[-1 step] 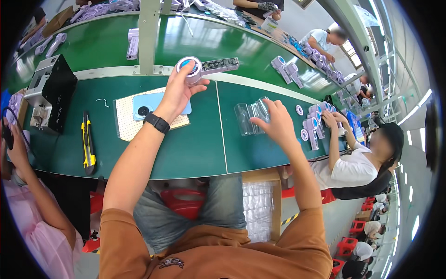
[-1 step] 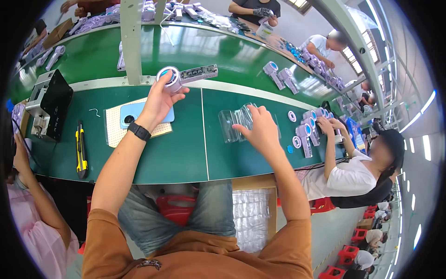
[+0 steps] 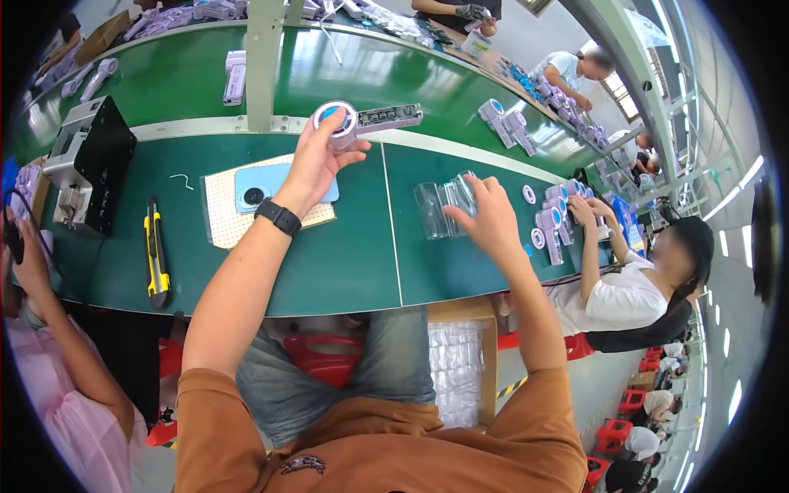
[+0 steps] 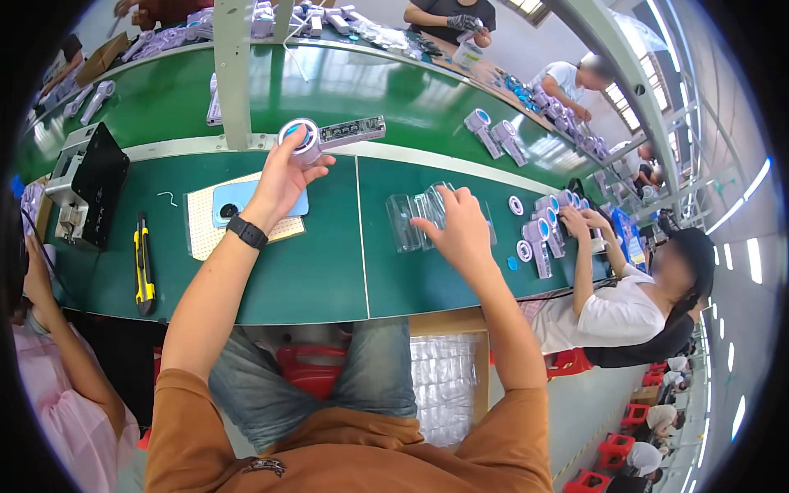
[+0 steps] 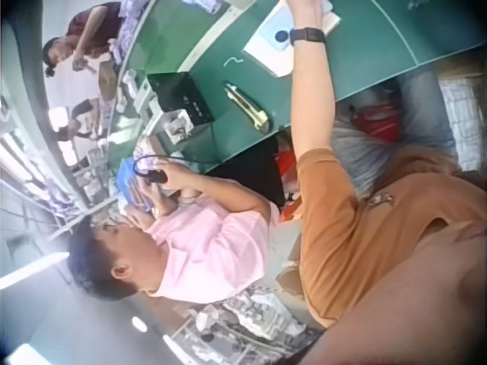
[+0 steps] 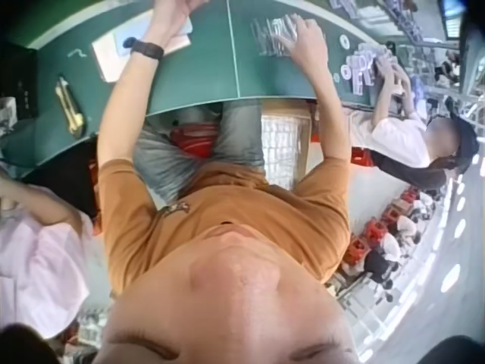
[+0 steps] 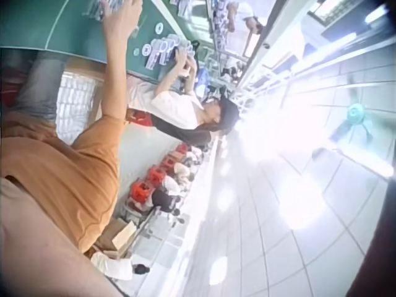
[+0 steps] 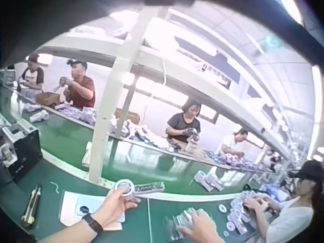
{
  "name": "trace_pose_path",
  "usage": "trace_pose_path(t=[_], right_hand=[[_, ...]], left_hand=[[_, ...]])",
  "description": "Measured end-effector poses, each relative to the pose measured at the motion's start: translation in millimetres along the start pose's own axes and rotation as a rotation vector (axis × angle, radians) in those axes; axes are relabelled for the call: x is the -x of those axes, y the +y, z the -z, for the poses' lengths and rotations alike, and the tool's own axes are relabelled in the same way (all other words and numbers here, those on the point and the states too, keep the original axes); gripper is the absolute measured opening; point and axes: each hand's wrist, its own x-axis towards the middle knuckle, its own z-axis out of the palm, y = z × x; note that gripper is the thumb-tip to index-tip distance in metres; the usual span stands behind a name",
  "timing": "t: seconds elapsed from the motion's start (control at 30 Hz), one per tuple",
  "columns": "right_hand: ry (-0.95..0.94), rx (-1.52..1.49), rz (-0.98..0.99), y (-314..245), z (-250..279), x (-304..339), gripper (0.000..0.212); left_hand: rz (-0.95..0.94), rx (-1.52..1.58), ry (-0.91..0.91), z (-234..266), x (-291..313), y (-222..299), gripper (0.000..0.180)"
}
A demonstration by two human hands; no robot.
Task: Assembling electronic circuit boards into plastic housings on a factory assembly line.
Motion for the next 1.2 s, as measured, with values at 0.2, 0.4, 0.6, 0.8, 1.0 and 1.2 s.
trace_pose_path(t=[0.2,0.4,0.6,0.8,1.0,1.2], right_hand=[[0.047,-0.056,-0.051,24.8,-9.4,6.4,0.047],[0.191,-0.519,0.005,-16.3,15.0,-22.3,0.053],[0.005,-0.969,0.016,1.9,14.0,-42.4,0.066],[-0.042,-0.896,0.043,34.5,44.1,-39.8,0.052],[-0.198,-0.791,0.17,10.4,60.1,-40.9,0.05],[-0.138,-0.538,0.189,-24.4,48.3,-37.8,0.05]], left_hand=[[0.011,0.003,-0.007,-1.5,3.3,-2.9,0.039],[0.012,-0.038,-0.077,-10.8,7.7,6.6,0.034],[-0.023,-0.121,-0.276,-17.5,13.5,8.6,0.029],[0.062,-0.1,-0.259,-23.2,18.2,0.6,0.039],[0.11,-0.118,-0.293,-26.7,21.5,2.0,0.037],[0.068,-0.245,-0.373,-36.2,27.2,-0.1,0.039]])
